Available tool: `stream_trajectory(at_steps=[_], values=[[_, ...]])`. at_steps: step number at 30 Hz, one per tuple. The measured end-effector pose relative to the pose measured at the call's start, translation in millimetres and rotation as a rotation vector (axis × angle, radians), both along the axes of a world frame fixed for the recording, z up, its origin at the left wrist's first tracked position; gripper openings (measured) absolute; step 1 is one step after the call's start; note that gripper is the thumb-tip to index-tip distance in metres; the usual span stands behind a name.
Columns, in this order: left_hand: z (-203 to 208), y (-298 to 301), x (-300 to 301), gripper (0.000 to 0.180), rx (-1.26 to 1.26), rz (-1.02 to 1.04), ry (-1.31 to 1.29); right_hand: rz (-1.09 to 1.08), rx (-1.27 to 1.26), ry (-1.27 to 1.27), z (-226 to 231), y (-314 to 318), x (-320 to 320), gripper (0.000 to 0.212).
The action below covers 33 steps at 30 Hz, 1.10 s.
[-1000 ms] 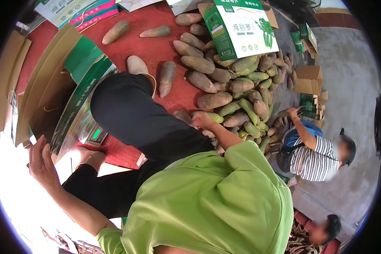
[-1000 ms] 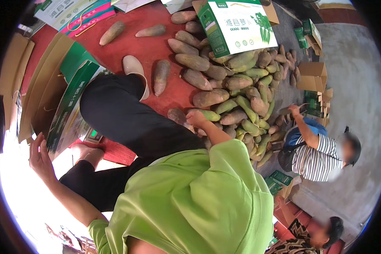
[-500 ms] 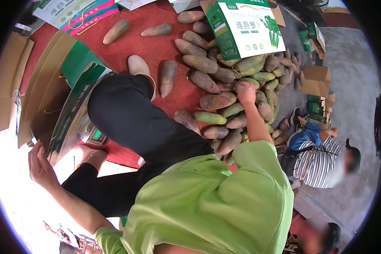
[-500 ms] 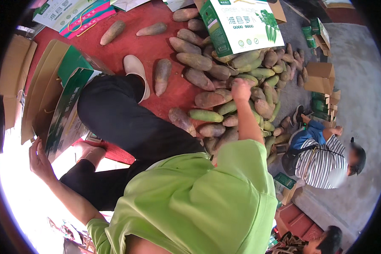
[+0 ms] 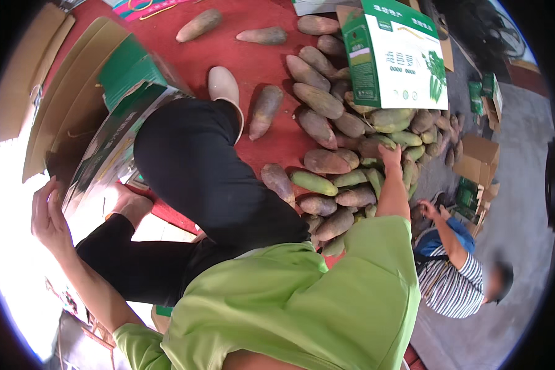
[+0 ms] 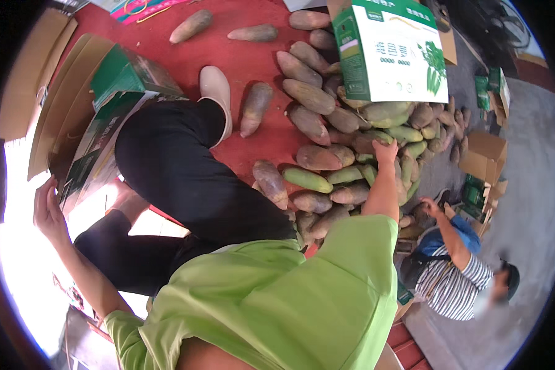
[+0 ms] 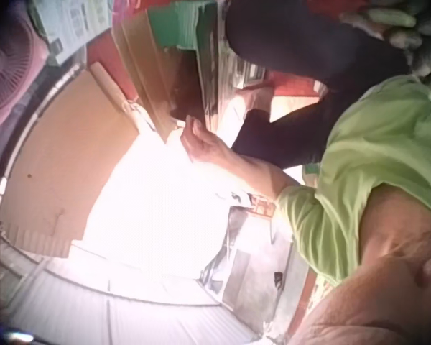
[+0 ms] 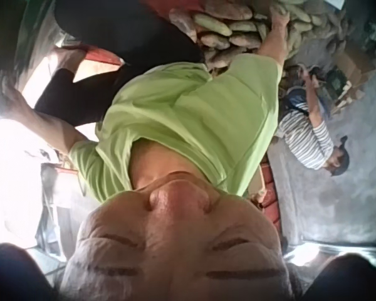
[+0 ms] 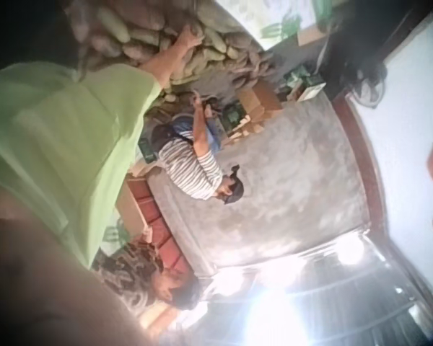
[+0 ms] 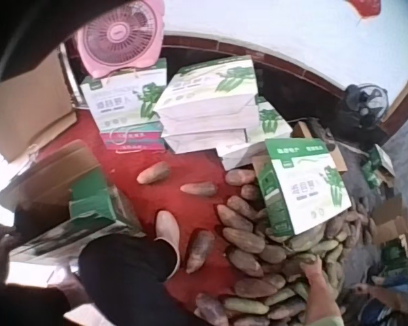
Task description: Picking up radishes from a pile on the floor and packing them into a cardboard shipping box placed on a scale.
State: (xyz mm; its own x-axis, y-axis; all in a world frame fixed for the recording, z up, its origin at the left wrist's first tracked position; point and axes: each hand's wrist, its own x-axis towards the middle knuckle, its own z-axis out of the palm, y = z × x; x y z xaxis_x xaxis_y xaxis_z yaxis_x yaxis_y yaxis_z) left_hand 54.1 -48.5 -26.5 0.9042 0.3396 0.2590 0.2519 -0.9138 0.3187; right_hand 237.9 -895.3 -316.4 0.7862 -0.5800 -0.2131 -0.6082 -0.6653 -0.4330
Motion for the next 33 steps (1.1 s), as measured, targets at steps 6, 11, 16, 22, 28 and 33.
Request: stream_trajectory(at_steps=[6, 11, 16, 22, 28, 33], values=[[21.3, -9.2, -23.2, 0.013, 0.092, 0.063, -0.003, -0.09, 0.137, -0.095, 6.7, 81.2, 19.1, 0.065], [25.1, -22.9, -16.6, 0.013, 0.004, 0.071, -0.068, -0.056, 0.346, 0.022, -0.9, 97.6, 5.6, 0.056], [20.1, -21.1, -15.2, 0.016, -0.023, 0.038, -0.125, 0.062, 0.24, 0.035, -33.3, 96.2, -17.8, 0.06], [22.0, -21.1, -20.4, 0.022, 0.027, 0.038, -0.137, 0.09, 0.271, 0.243, 8.1, 165.0, 8.0, 0.065], [24.0, -14.7, -35.9, 0.028, 0.004, -0.017, -0.029, 0.297, 0.337, 0.374, 136.3, 263.0, 21.8, 0.061], [29.8, -11.5, -45.1, 0.026, -0.002, -0.054, -0.034, 0.489, 0.749, 0.113, 230.1, 352.5, 28.0, 0.058]])
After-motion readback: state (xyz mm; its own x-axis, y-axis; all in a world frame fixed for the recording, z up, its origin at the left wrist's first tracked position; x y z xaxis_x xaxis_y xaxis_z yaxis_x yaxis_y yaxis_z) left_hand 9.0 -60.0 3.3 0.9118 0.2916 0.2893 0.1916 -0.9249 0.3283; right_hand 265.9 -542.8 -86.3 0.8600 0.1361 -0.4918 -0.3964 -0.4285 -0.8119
